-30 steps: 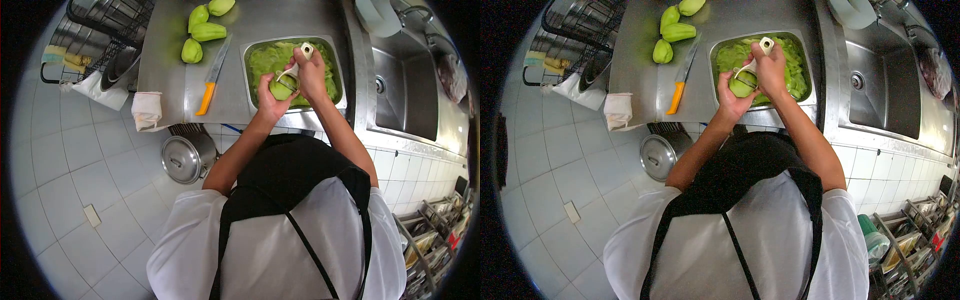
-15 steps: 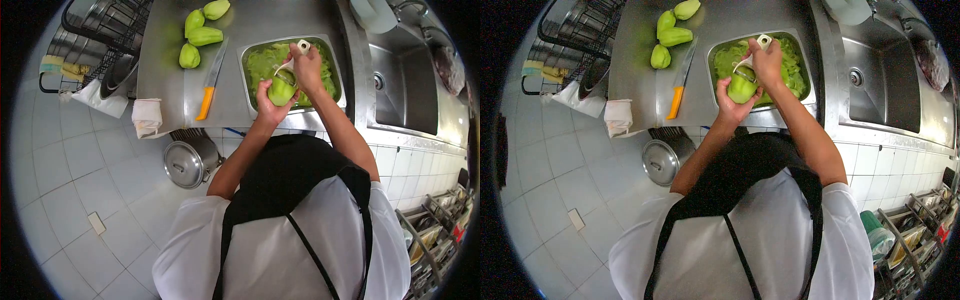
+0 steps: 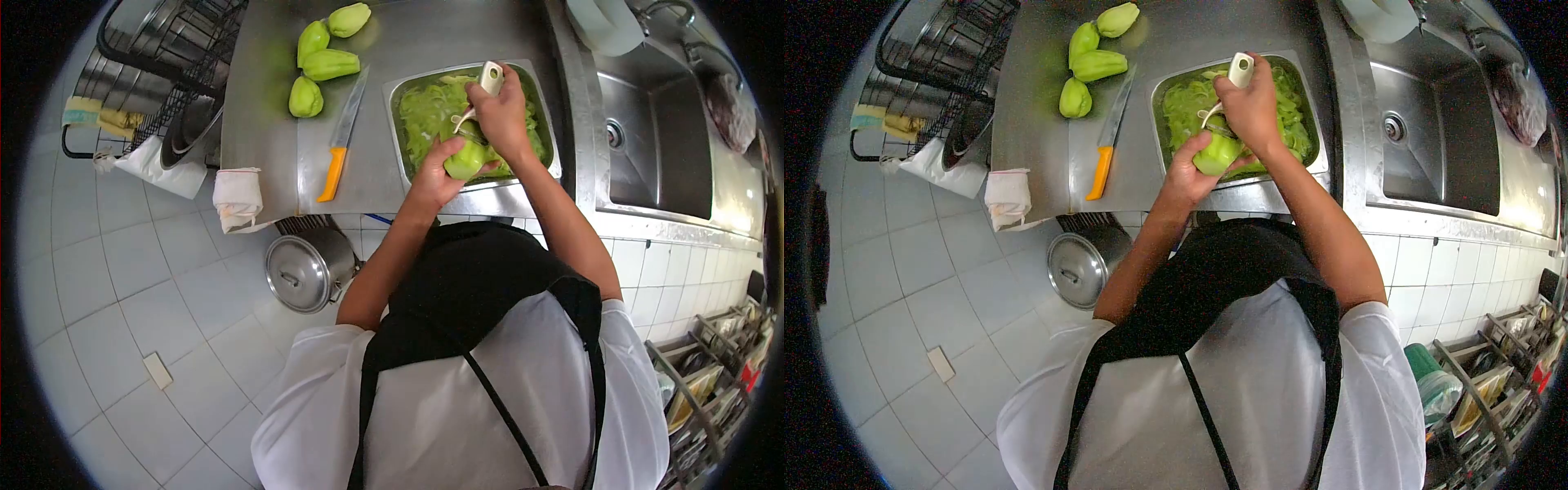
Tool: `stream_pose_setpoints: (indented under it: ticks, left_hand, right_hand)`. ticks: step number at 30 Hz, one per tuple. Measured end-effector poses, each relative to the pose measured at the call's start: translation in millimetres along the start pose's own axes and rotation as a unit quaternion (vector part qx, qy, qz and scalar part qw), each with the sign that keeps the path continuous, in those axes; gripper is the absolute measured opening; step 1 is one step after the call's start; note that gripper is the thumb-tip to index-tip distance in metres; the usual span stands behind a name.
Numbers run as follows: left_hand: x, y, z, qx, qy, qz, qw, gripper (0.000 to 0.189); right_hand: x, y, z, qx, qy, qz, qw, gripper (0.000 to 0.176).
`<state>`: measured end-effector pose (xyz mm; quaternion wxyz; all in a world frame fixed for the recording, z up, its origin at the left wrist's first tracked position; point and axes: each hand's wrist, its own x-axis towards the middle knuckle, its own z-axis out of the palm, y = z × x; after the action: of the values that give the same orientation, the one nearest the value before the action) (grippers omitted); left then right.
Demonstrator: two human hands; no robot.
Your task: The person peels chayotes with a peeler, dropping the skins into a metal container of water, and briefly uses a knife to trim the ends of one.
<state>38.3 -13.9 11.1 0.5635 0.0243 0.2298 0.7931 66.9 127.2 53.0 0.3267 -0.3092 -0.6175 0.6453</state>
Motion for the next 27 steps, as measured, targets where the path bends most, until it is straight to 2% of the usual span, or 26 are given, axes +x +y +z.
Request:
stream_pose_setpoints:
  ticks: [4,7,10,13,16,18,19,22,25,27]
  left_hand:
    - [4,6,-2,0.017,-0.002,-0.053,0.998,0.062]
    - [2,11,4,0.039,0.041,-0.054,0.997,0.065]
    - [5,11,10,0.049,0.05,-0.033,0.997,0.067]
    - [10,6,1,0.088,0.068,-0.002,0.994,0.067]
    - [12,4,-5,0.085,0.057,0.013,0.995,0.071]
    - [0,7,-4,0.277,-0.017,0.062,0.959,0.073]
    - [-8,9,0,0.369,-0.053,0.086,0.924,0.074]
    - [-14,0,24,0.21,-0.014,0.026,0.977,0.072]
    - [-5,6,1,0.085,0.038,0.036,0.995,0.072]
    - [-5,13,-16,0.049,0.052,0.022,0.997,0.066]
  right_hand:
    - [1,18,-2,-0.095,0.024,-0.069,0.993,0.061]
    - [3,23,-3,-0.092,0.024,-0.079,0.992,0.059]
    - [1,13,-3,-0.116,0.033,-0.078,0.99,0.059]
    - [-2,6,-1,-0.109,0.047,-0.039,0.992,0.059]
    - [5,23,0,-0.174,0.091,-0.103,0.975,0.065]
    - [25,32,-14,-0.24,0.146,-0.057,0.958,0.065]
    - [36,37,-22,-0.272,0.173,-0.032,0.946,0.066]
    - [61,55,-39,-0.298,0.215,-0.029,0.93,0.068]
    - [63,53,-28,-0.273,0.21,-0.189,0.92,0.071]
    - [46,54,-23,-0.277,0.139,-0.139,0.941,0.067]
